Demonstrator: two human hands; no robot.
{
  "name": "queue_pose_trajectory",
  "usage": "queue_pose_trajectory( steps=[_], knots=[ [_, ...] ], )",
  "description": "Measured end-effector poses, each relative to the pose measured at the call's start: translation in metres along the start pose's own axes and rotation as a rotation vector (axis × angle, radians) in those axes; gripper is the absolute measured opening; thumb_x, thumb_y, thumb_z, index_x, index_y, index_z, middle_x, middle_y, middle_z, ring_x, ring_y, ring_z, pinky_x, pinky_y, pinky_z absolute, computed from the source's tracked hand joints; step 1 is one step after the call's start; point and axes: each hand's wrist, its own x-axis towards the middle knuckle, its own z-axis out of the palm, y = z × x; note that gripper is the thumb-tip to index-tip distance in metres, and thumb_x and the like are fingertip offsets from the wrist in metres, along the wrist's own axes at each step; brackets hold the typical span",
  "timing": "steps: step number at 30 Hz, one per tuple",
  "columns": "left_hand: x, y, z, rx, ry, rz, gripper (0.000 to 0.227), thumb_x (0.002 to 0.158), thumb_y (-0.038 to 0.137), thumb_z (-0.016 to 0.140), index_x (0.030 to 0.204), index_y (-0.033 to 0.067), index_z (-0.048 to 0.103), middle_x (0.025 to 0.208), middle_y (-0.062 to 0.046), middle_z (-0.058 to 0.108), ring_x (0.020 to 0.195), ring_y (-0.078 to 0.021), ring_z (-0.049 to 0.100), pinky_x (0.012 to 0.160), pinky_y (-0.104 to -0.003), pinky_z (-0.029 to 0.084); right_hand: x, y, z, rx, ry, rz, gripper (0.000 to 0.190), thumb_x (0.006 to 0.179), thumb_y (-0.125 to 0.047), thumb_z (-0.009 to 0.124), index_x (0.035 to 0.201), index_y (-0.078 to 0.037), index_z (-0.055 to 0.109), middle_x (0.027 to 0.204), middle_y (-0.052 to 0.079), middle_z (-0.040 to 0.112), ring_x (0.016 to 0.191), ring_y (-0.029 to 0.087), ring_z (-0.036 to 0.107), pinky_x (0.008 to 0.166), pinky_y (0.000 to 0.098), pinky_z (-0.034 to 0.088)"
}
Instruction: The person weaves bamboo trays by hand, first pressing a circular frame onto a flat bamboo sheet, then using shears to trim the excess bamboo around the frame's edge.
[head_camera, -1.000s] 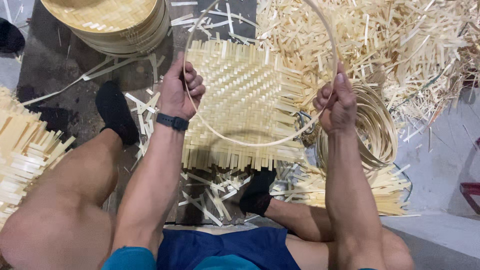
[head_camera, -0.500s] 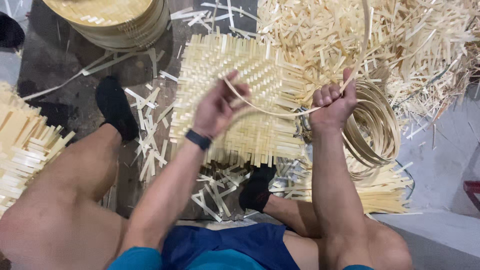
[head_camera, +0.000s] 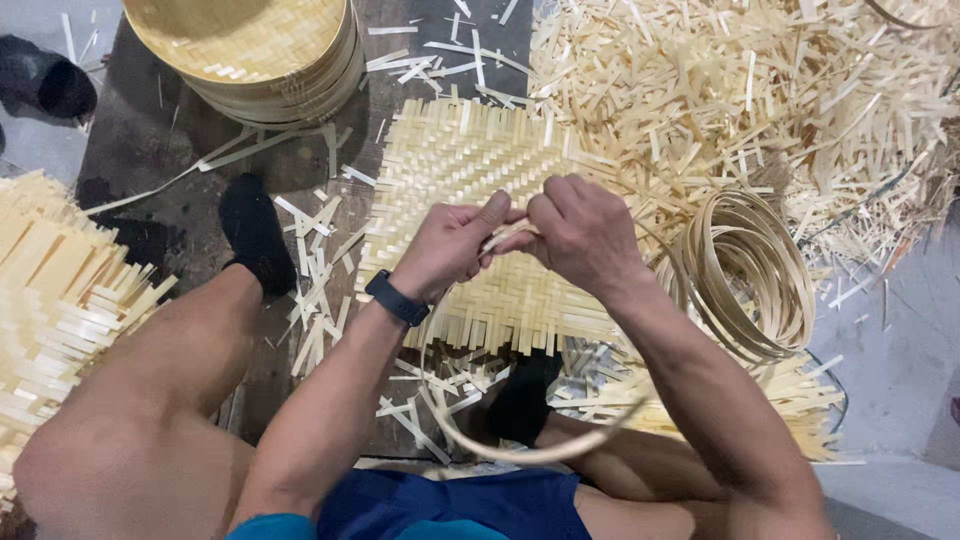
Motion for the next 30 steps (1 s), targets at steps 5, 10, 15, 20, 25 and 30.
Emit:
queue_pose_trajectory(
  steps=[5, 10, 15, 20, 25, 30],
  knots=[
    [0.003, 0.001, 0.001, 0.115, -0.242, -0.19, 0.082, 0.086, 0.089, 0.012, 0.052, 0.0199, 0.041, 0.049, 0.005, 0.05, 0.041, -0.0039, 0.035, 0.036, -0.022, 0.021, -0.001, -0.011, 0.016, -0.181, -0.161, -0.197, 0.059, 0.095, -0.063, 0.057, 0.072, -0.009, 0.059, 0.066, 0.003, 0.049, 0.055, 0.016, 0.049, 0.047, 0.032, 0.043],
    [0.015, -0.007, 0.004, -0.011, -0.197, -0.171, 0.078, 0.082, 0.089, 0.015, 0.054, 0.0208, 0.038, 0.05, 0.006, 0.032, 0.041, -0.0089, 0.027, 0.037, -0.029, 0.019, -0.004, -0.027, 0.02, -0.09, 0.013, -0.101, 0.031, 0.09, -0.036, 0.069, 0.076, -0.01, 0.059, 0.072, 0.006, 0.054, 0.064, 0.021, 0.058, 0.054, 0.0369, 0.046],
    [0.017, -0.02, 0.005, 0.048, -0.095, -0.135, 0.082, 0.082, 0.091, 0.014, 0.051, 0.0183, 0.033, 0.048, 0.006, 0.031, 0.041, -0.008, 0.03, 0.037, -0.027, 0.022, -0.006, -0.032, 0.024, -0.066, -0.097, 0.05, 0.032, 0.093, -0.041, 0.069, 0.079, -0.012, 0.064, 0.067, 0.004, 0.057, 0.057, 0.02, 0.06, 0.049, 0.0374, 0.047],
    [0.019, -0.022, 0.002, 0.035, -0.056, -0.159, 0.083, 0.082, 0.092, 0.015, 0.052, 0.0167, 0.033, 0.047, 0.006, 0.032, 0.04, -0.0068, 0.029, 0.035, -0.026, 0.02, 0.0, -0.031, 0.02, -0.046, -0.18, 0.12, 0.038, 0.095, -0.047, 0.068, 0.084, -0.011, 0.066, 0.074, 0.004, 0.06, 0.065, 0.02, 0.063, 0.055, 0.039, 0.049],
    [0.026, -0.018, -0.043, -0.059, -0.08, -0.027, 0.07, 0.094, 0.071, 0.039, 0.087, 0.0119, 0.075, 0.05, 0.011, 0.035, 0.038, -0.0048, 0.031, 0.034, -0.022, 0.027, -0.005, 0.028, -0.002, 0.237, 0.007, 0.578, 0.063, 0.087, -0.061, 0.064, 0.117, -0.006, 0.071, 0.11, 0.015, 0.068, 0.099, 0.028, 0.066, 0.087, 0.0506, 0.055],
    [0.035, -0.038, -0.09, -0.95, -0.011, 0.381, 0.061, 0.112, 0.057, 0.048, 0.093, 0.004, 0.071, 0.055, 0.007, 0.036, 0.043, -0.0065, 0.034, 0.037, -0.024, 0.028, -0.054, 0.079, 0.0, 1.318, 0.29, 1.008, 0.062, 0.103, -0.054, 0.042, 0.144, -0.009, 0.047, 0.087, 0.009, 0.069, 0.077, 0.021, 0.073, 0.073, 0.0377, 0.064]
  ],
)
